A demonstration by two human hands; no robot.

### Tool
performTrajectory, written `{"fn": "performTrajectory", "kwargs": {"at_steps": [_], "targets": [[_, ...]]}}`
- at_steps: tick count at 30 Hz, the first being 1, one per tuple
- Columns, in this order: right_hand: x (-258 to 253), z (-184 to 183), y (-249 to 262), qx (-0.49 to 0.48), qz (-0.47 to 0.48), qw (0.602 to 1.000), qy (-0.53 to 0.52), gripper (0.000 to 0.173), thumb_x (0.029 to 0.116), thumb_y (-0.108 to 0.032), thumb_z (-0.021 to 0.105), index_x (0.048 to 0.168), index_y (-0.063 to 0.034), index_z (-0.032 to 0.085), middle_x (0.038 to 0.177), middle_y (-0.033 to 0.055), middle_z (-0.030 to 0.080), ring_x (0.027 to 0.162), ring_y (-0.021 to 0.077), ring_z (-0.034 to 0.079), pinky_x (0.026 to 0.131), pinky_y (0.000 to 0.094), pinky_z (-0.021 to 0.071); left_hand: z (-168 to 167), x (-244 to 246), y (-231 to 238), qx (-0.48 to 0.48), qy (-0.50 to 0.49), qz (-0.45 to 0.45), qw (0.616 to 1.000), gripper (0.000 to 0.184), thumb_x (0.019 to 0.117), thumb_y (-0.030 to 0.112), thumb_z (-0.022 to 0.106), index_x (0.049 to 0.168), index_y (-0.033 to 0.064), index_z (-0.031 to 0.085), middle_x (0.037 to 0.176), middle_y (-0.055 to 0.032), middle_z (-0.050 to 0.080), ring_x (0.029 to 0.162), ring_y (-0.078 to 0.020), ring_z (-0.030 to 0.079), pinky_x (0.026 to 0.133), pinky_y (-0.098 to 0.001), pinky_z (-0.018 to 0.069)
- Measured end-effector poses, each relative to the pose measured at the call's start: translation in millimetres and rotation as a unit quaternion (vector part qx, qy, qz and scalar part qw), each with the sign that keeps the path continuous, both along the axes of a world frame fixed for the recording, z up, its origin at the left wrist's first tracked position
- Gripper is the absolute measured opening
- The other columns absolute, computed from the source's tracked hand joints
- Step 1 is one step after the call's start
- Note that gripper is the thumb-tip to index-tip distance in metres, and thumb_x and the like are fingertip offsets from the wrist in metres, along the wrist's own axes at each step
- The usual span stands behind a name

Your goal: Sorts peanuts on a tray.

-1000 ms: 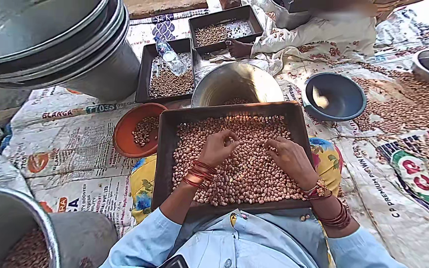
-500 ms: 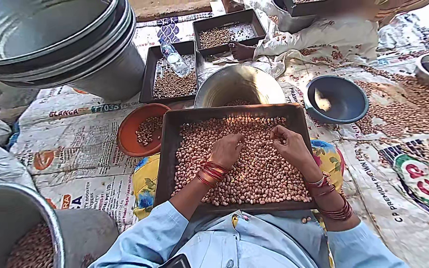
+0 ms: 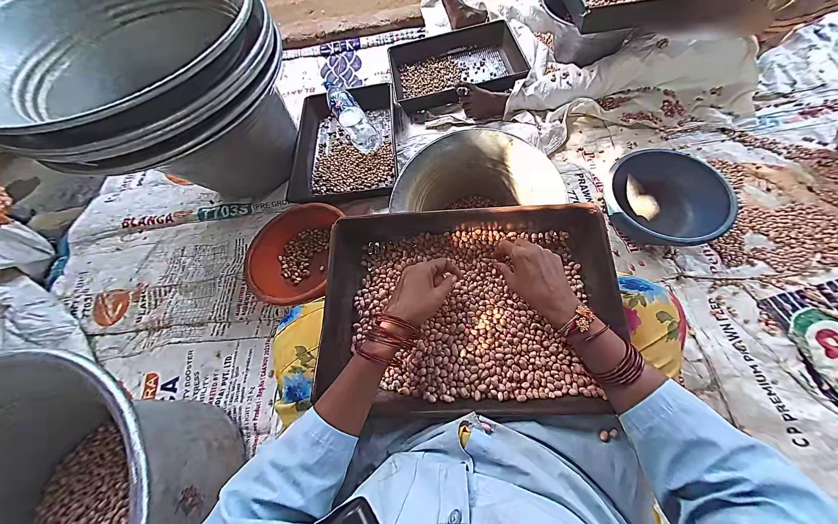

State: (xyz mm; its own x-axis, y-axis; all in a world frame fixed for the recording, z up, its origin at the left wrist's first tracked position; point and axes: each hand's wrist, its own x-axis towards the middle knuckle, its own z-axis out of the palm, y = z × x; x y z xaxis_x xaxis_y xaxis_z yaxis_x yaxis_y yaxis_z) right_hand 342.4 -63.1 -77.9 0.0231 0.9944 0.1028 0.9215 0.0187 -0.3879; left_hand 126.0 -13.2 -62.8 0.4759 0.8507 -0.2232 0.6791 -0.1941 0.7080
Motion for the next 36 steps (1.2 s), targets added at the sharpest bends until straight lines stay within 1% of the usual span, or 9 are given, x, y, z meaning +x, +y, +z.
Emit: {"fn": "performTrajectory", "kwargs": {"at_steps": [3,7,11,13,15,19,25,29,36], "targets": [[0.5,-3.8,0.0,-0.001,0.0,1.0,0.008,0.017,0.0938,-0.013,0.07,0.108,-0.0042,0.073,0.092,0.0184,0.069,0.08,0.0376,0.07,0.066,0.0553,0.0542,5.0,10.0,-10.9,0.052,0.102,-0.023,0.993,0.023,0.1017,0.017,0.061,0.119,0.0077,0.073,0.101,-0.0161,0.072,0.094,-0.0319,0.068,0.089,-0.0516,0.0518],[13.2,0.1,-1.1,-0.003,-0.027,0.98,0.195,0.013,0.094,-0.013,0.068,0.105,-0.0074,0.071,0.078,0.0075,0.065,0.065,0.0205,0.06,0.059,0.0421,0.0492,7.0,18.1,-14.7,0.037,0.167,-0.034,0.985,0.029,0.103,0.026,0.062,0.124,0.0072,0.07,0.128,-0.0183,0.068,0.121,-0.0375,0.064,0.103,-0.0571,0.0472],[19.7,13.4,-11.9,-0.044,-0.05,0.914,0.401,0.013,0.0964,-0.006,0.048,0.102,-0.0087,0.059,0.073,-0.0001,0.053,0.056,0.0065,0.044,0.053,0.0247,0.0382,4.6,12.7,-10.8,0.019,0.123,-0.021,0.992,0.026,0.1012,0.023,0.064,0.119,0.0059,0.072,0.111,-0.0168,0.072,0.106,-0.0333,0.067,0.097,-0.0537,0.0501],[13.0,18.5,-20.5,-0.085,-0.015,0.936,0.34,0.01,0.0955,-0.008,0.056,0.101,-0.0087,0.064,0.072,-0.0019,0.053,0.057,0.0062,0.044,0.056,0.0273,0.0388,-3.6,1.5,-2.3,-0.006,-0.001,0.016,1.0,0.018,0.0987,0.02,0.068,0.107,0.0049,0.072,0.077,-0.0043,0.06,0.07,-0.0162,0.054,0.072,-0.0378,0.0469],[0.3,15.7,-30.9,-0.097,0.035,0.972,0.211,0.017,0.0975,-0.021,0.062,0.104,-0.0104,0.073,0.071,0.0004,0.056,0.062,0.0122,0.048,0.061,0.035,0.0424,-10.2,-8.2,6.9,-0.068,-0.12,0.05,0.989,0.011,0.1003,0.009,0.058,0.106,0.0027,0.065,0.075,-0.0006,0.058,0.061,-0.0068,0.051,0.061,-0.0261,0.0455],[-19.9,7.6,-42.6,-0.097,0.083,0.99,0.059,0.024,0.1001,-0.019,0.059,0.116,-0.0078,0.074,0.101,0.0185,0.071,0.092,0.0362,0.07,0.081,0.0542,0.0539,-5.4,-2.5,4.4,-0.052,-0.029,-0.003,0.998,0.021,0.1012,0.011,0.055,0.113,0.008,0.071,0.086,-0.0062,0.066,0.075,-0.0157,0.058,0.074,-0.0396,0.048],[-25.8,8.3,-40.6,-0.147,0.06,0.986,0.045,0.027,0.0981,-0.022,0.063,0.121,-0.0091,0.072,0.108,0.018,0.072,0.098,0.0369,0.07,0.082,0.0562,0.0533,-2.8,18.5,-12.6,0.003,0.088,-0.069,0.994,0.025,0.1014,0.015,0.061,0.124,0.009,0.071,0.123,-0.0161,0.071,0.119,-0.0324,0.065,0.105,-0.0525,0.0468],[-26.7,8.7,-37.3,-0.183,0.052,0.979,0.07,0.03,0.0961,-0.025,0.064,0.12,-0.0067,0.069,0.102,0.0171,0.071,0.094,0.0356,0.069,0.081,0.0569,0.0513,1.2,22.9,-19.4,0.023,0.128,-0.076,0.989,0.026,0.1039,0.017,0.057,0.125,0.0075,0.069,0.126,-0.0163,0.069,0.12,-0.0328,0.064,0.104,-0.052,0.0473],[3.3,14.5,-33.4,-0.096,-0.02,0.916,0.389,0.008,0.0958,-0.018,0.061,0.098,-0.01,0.061,0.073,-0.0066,0.054,0.059,0.0,0.047,0.057,0.02,0.0393,12.3,-7.8,-2.3,0.058,0.067,-0.01,0.996,0.026,0.1005,0.021,0.067,0.116,0.0013,0.072,0.103,-0.0217,0.072,0.097,-0.0387,0.069,0.092,-0.0601,0.0514]]}}
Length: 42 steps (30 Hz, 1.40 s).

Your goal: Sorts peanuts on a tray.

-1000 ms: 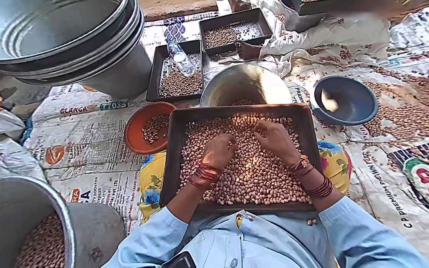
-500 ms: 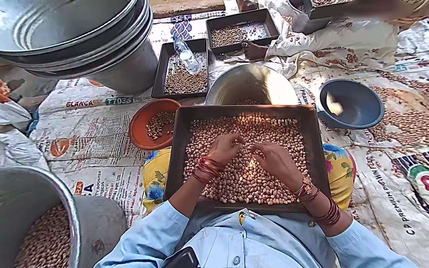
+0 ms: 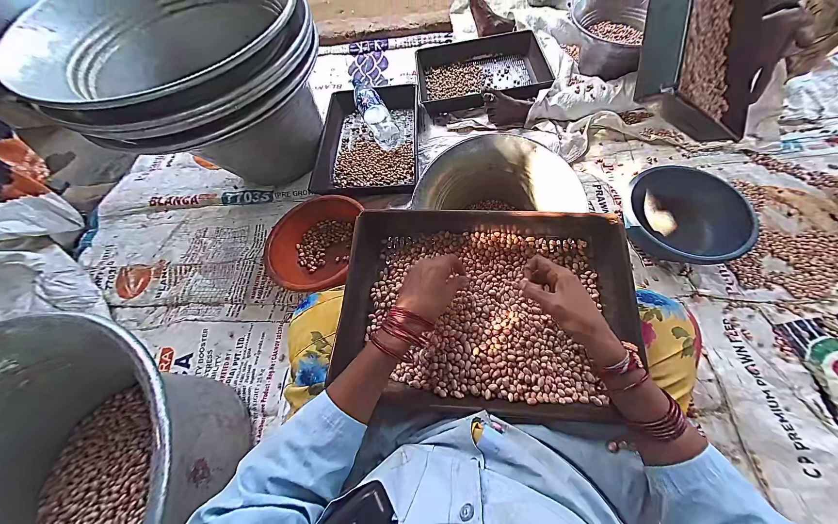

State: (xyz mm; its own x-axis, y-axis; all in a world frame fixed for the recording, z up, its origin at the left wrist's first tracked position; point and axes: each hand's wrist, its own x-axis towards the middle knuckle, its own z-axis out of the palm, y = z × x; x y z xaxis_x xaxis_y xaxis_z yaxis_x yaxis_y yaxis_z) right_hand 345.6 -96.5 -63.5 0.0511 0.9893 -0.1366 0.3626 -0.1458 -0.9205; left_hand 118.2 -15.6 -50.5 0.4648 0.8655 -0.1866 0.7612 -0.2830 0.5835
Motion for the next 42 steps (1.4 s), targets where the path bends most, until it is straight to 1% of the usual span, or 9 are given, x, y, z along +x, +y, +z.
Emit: {"fn": "performTrajectory", "kwargs": {"at_steps": [3,5,8,14,24,27,30,34,42], "targets": [[23.8,8.4,-7.1,0.016,-0.058,0.99,0.127,0.008,0.0916,-0.008,0.052,0.094,-0.0146,0.055,0.068,-0.0081,0.052,0.05,-0.0018,0.041,0.046,0.0146,0.0334,11.3,-53.0,29.5,0.194,-0.014,0.099,0.976,0.021,0.0978,0.019,0.071,0.108,-0.0004,0.073,0.099,-0.0248,0.071,0.09,-0.044,0.069,0.083,-0.066,0.0537],[36.5,11.5,-14.8,0.021,-0.076,0.986,0.148,0.012,0.0883,-0.007,0.048,0.091,-0.0167,0.054,0.067,-0.0088,0.051,0.048,-0.0019,0.038,0.044,0.0143,0.0314,19.4,-86.2,44.2,0.29,0.022,0.148,0.945,0.022,0.0991,0.017,0.067,0.113,0.0002,0.069,0.111,-0.0295,0.066,0.105,-0.051,0.063,0.091,-0.0702,0.0478],[46.0,11.5,-19.4,0.006,-0.078,0.994,0.07,0.006,0.0969,-0.011,0.054,0.098,-0.0132,0.06,0.069,-0.0076,0.052,0.048,-0.0006,0.038,0.044,0.0161,0.0324,31.1,-90.4,57.0,0.343,0.019,0.143,0.928,0.025,0.096,0.016,0.069,0.118,0.0046,0.069,0.128,-0.0302,0.059,0.125,-0.0541,0.051,0.105,-0.0707,0.0381],[35.5,22.5,-33.3,-0.007,-0.067,0.985,-0.161,0.015,0.1015,-0.023,0.061,0.108,-0.0134,0.07,0.084,-0.0063,0.064,0.068,-0.0004,0.052,0.064,0.022,0.0426,-5.3,2.4,43.3,0.274,-0.063,-0.045,0.959,0.007,0.0901,0.008,0.073,0.095,0.007,0.077,0.105,-0.0208,0.067,0.109,-0.0442,0.061,0.091,-0.0608,0.0487],[64.9,21.3,-63.6,0.048,-0.124,0.978,-0.163,0.012,0.0971,-0.017,0.065,0.105,-0.0102,0.071,0.083,-0.007,0.066,0.068,-0.0056,0.054,0.064,0.0154,0.0435,-40.5,29.5,36.7,0.288,0.015,-0.074,0.955,0.012,0.09,0.004,0.071,0.1,0.0021,0.078,0.104,-0.0256,0.067,0.104,-0.0453,0.064,0.086,-0.0565,0.0527],[55.5,23.5,-49.6,-0.003,-0.097,0.973,-0.212,0.013,0.0989,-0.018,0.065,0.108,-0.0131,0.073,0.083,-0.0028,0.066,0.069,0.0042,0.055,0.067,0.0284,0.0456,-40.0,23.3,36.5,0.25,-0.042,-0.059,0.965,0.013,0.091,0.007,0.071,0.101,-0.0012,0.075,0.098,-0.022,0.069,0.097,-0.0403,0.068,0.084,-0.0546,0.0565],[44.8,31.6,-28.3,-0.037,-0.077,0.965,-0.249,0.012,0.0999,-0.017,0.067,0.109,-0.0123,0.074,0.082,0.004,0.066,0.072,0.0152,0.058,0.07,0.0405,0.0482,-25.1,21.5,35.1,0.137,-0.089,-0.017,0.986,0.021,0.0944,0.003,0.062,0.114,-0.0029,0.068,0.101,-0.0232,0.072,0.094,-0.04,0.071,0.085,-0.0588,0.0551],[40.8,32.0,1.5,0.01,-0.083,0.951,-0.297,0.008,0.0977,-0.013,0.07,0.103,-0.0092,0.075,0.08,0.0118,0.067,0.07,0.0278,0.061,0.066,0.0529,0.0498,-24.4,34.8,32.5,0.081,-0.046,-0.026,0.995,0.028,0.0998,0.008,0.06,0.125,-0.0015,0.067,0.115,-0.0227,0.07,0.109,-0.0393,0.068,0.097,-0.0579,0.0523],[24.0,5.1,37.3,0.069,-0.033,0.918,-0.388,0.014,0.0954,-0.011,0.07,0.107,-0.0049,0.075,0.092,0.0195,0.069,0.084,0.04,0.069,0.07,0.0596,0.0534,-30.4,45.9,26.7,0.108,-0.005,-0.05,0.993,0.021,0.0998,0.009,0.063,0.118,0.0015,0.071,0.111,-0.0214,0.069,0.1,-0.0393,0.069,0.086,-0.0569,0.0555]]}}
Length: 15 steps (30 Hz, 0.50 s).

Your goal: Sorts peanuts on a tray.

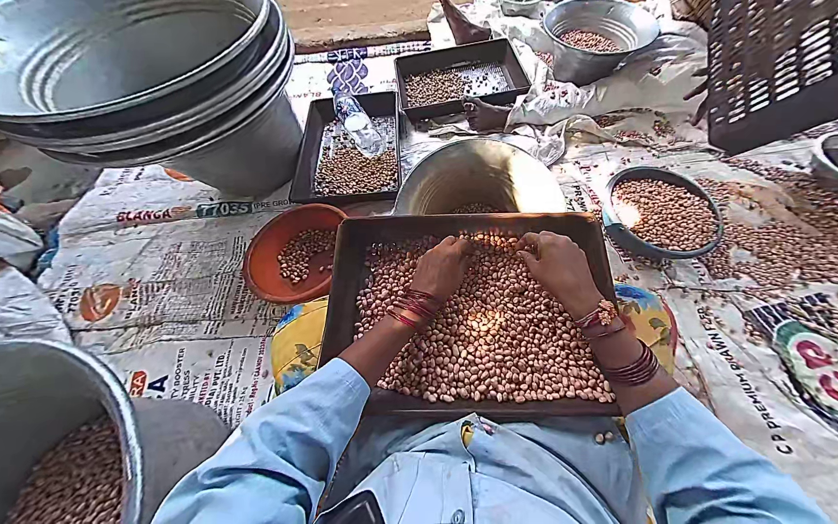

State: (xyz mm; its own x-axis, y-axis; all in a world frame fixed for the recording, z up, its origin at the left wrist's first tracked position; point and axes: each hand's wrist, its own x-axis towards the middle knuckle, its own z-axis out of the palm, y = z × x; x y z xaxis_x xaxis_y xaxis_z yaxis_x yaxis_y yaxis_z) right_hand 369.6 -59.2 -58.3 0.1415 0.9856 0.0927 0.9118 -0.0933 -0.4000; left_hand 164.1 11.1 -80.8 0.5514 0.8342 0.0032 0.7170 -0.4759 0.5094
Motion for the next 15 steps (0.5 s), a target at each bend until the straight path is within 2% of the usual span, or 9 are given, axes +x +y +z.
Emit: {"fn": "performTrajectory", "kwargs": {"at_steps": [3,6,8,10,11,12,14,15], "targets": [[-6.8,-9.5,5.7,-0.007,0.012,1.0,-0.012,0.02,0.0935,-0.009,0.071,0.112,-0.0046,0.073,0.093,0.0204,0.068,0.085,0.0407,0.069,0.07,0.0593,0.0537,-2.4,-2.1,0.9,-0.002,0.004,-0.005,1.0,0.022,0.0991,0.008,0.064,0.119,0.0015,0.071,0.112,-0.0213,0.068,0.101,-0.0385,0.069,0.088,-0.0558,0.0554],[-7.8,-17.6,7.7,-0.004,0.015,1.0,-0.014,0.018,0.0934,-0.009,0.071,0.111,-0.0037,0.072,0.094,0.021,0.069,0.086,0.042,0.069,0.07,0.0597,0.0538,-5.0,-3.5,0.1,0.016,0.018,-0.019,1.0,0.024,0.0991,0.008,0.064,0.122,0.0013,0.07,0.114,-0.0221,0.068,0.099,-0.0398,0.07,0.085,-0.0563,0.0563],[-5.7,-21.3,7.7,-0.002,0.01,1.0,-0.002,0.018,0.0946,-0.014,0.072,0.109,-0.0022,0.072,0.093,0.0213,0.071,0.088,0.0424,0.07,0.073,0.0607,0.0537,-8.5,-5.6,0.8,0.023,0.008,-0.026,0.999,0.022,0.1002,0.013,0.064,0.117,-0.0003,0.07,0.112,-0.022,0.069,0.099,-0.0394,0.071,0.085,-0.0562,0.0567],[-1.5,-19.9,6.1,-0.03,-0.007,0.999,0.03,0.024,0.0963,-0.02,0.072,0.11,-0.0001,0.071,0.094,0.0225,0.07,0.091,0.0429,0.069,0.077,0.0623,0.0525,-2.1,-10.9,2.9,-0.043,-0.034,-0.014,0.998,0.022,0.1003,0.015,0.066,0.115,-0.0008,0.071,0.109,-0.0196,0.071,0.1,-0.0354,0.07,0.091,-0.0545,0.0552],[2.0,-17.7,4.6,-0.039,-0.011,0.997,0.059,0.023,0.0959,-0.021,0.073,0.107,-0.0002,0.071,0.091,0.0213,0.07,0.087,0.0409,0.069,0.076,0.0614,0.0526,2.8,-15.7,4.5,-0.093,-0.072,0.001,0.993,0.021,0.1004,0.016,0.067,0.113,0.0003,0.071,0.104,-0.0168,0.073,0.093,-0.0298,0.07,0.088,-0.0504,0.0555],[6.2,-14.8,2.2,-0.046,-0.014,0.994,0.099,0.022,0.096,-0.021,0.074,0.105,-0.0021,0.072,0.087,0.0181,0.07,0.08,0.0356,0.068,0.072,0.0574,0.053,6.6,-22.4,6.1,-0.147,-0.113,0.015,0.983,0.017,0.1017,0.016,0.066,0.111,0.0018,0.07,0.096,-0.0131,0.072,0.083,-0.023,0.068,0.08,-0.0442,0.0551],[14.3,-7.9,-5.8,-0.058,-0.016,0.971,0.231,0.014,0.0975,-0.021,0.072,0.1,-0.0072,0.071,0.077,0.0061,0.065,0.064,0.017,0.056,0.061,0.038,0.0459,13.3,-38.5,3.6,-0.24,-0.185,0.021,0.953,0.016,0.1062,0.01,0.05,0.108,0.0015,0.064,0.077,-0.0053,0.06,0.062,-0.0103,0.054,0.061,-0.0277,0.0464],[18.0,-6.1,-11.2,-0.06,-0.009,0.942,0.331,0.01,0.1004,-0.018,0.067,0.098,-0.0085,0.069,0.073,0.0001,0.062,0.059,0.0077,0.051,0.057,0.0262,0.0427,16.7,-46.1,-0.7,-0.263,-0.196,0.014,0.945,0.019,0.1048,0.008,0.046,0.106,0.0015,0.063,0.072,-0.0022,0.057,0.057,-0.0066,0.051,0.056,-0.0234,0.0436]]}}
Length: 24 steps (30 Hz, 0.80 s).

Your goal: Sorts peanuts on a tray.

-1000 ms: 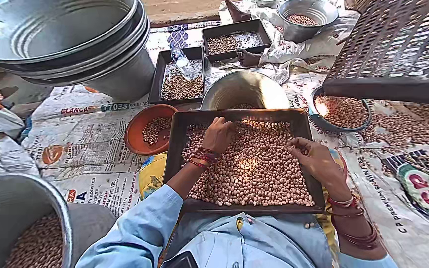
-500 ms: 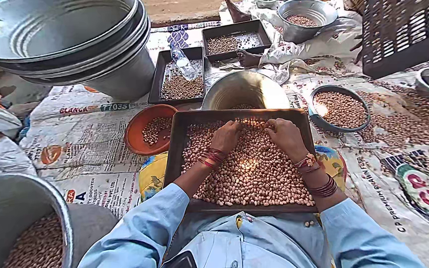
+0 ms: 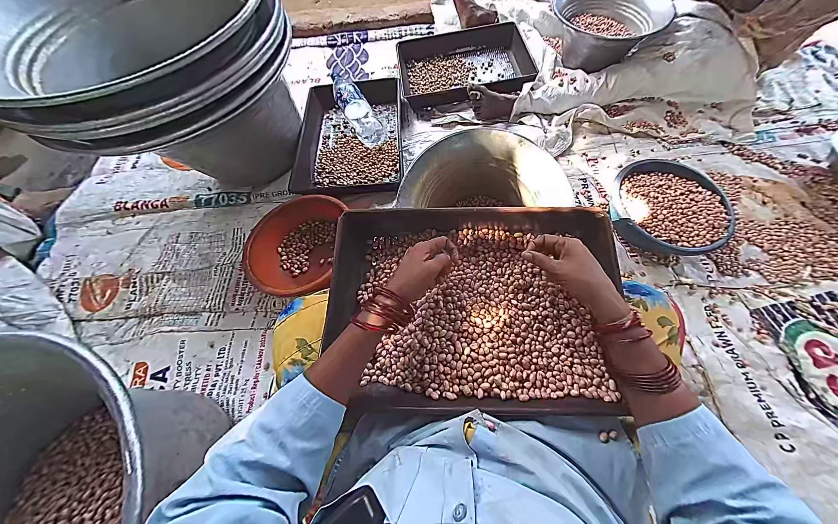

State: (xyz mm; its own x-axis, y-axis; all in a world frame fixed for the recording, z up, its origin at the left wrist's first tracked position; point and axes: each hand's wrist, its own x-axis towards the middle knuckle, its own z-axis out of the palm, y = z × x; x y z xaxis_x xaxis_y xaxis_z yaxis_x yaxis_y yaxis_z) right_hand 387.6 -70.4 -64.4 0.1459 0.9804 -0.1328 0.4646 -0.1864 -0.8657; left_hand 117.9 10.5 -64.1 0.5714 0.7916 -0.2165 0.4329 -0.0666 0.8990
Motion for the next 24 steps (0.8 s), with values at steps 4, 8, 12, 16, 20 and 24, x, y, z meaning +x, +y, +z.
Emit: {"fn": "performTrajectory", "kwargs": {"at_steps": [4,8,12,16,20,24], "targets": [[-4.7,5.2,-30.0,-0.012,-0.037,0.914,0.403,0.035,0.1114,-0.016,0.033,0.094,-0.0086,0.062,0.079,0.0007,0.065,0.061,0.0034,0.059,0.057,0.0158,0.0507,5.4,-14.1,-35.8,0.088,0.132,-0.092,0.983,0.022,0.1006,0.021,0.059,0.112,0.0072,0.072,0.072,-0.0013,0.057,0.063,-0.0127,0.049,0.066,-0.0354,0.045],[-19.3,-5.6,-55.4,-0.054,0.049,0.934,0.35,0.022,0.1079,-0.019,0.04,0.1,-0.013,0.06,0.082,-0.0058,0.063,0.061,-0.0002,0.056,0.054,0.0146,0.0479,0.8,-9.2,-62.1,0.125,0.212,-0.1,0.964,0.025,0.1005,0.021,0.061,0.119,0.0091,0.072,0.104,-0.0142,0.071,0.093,-0.0295,0.066,0.089,-0.0508,0.0515],[-37.7,-5.6,-70.9,-0.077,0.091,0.993,-0.019,0.014,0.0994,-0.025,0.065,0.104,-0.0132,0.071,0.067,-0.01,0.051,0.054,0.0004,0.04,0.053,0.0213,0.035,-4.6,-3.1,-70.0,0.178,0.233,-0.1,0.951,0.025,0.1014,0.019,0.06,0.12,0.0074,0.071,0.115,-0.0162,0.071,0.105,-0.0336,0.069,0.092,-0.0527,0.0531],[-59.2,-10.2,-81.6,-0.001,0.101,0.966,-0.236,0.018,0.0964,-0.018,0.066,0.108,-0.0089,0.076,0.088,0.0133,0.07,0.075,0.0292,0.066,0.07,0.049,0.0529,-6.6,-3.1,-70.9,0.179,0.228,-0.097,0.952,0.025,0.1005,0.021,0.059,0.118,0.0052,0.069,0.106,-0.0158,0.071,0.097,-0.0319,0.07,0.087,-0.0507,0.0542],[-70.2,-15.3,-81.1,0.004,0.105,0.958,-0.268,0.02,0.0963,-0.015,0.066,0.11,-0.003,0.074,0.097,0.0208,0.071,0.089,0.0398,0.071,0.075,0.0572,0.0549,-9.0,-32.2,-47.2,0.024,-0.017,0.041,0.999,0.013,0.0957,0.012,0.066,0.105,0.0027,0.066,0.077,0.0033,0.063,0.065,-0.0019,0.057,0.064,-0.0211,0.0493],[-60.9,-11.4,-77.3,-0.024,0.107,0.97,-0.218,0.021,0.0966,-0.02,0.066,0.109,-0.0045,0.074,0.091,0.0154,0.07,0.079,0.0306,0.066,0.073,0.0503,0.053,-12.3,-55.9,-40.4,-0.015,-0.071,0.051,0.996,0.015,0.0948,0.009,0.053,0.106,0.0033,0.06,0.082,0.0026,0.065,0.065,-0.0025,0.061,0.063,-0.0202,0.0527]]}}
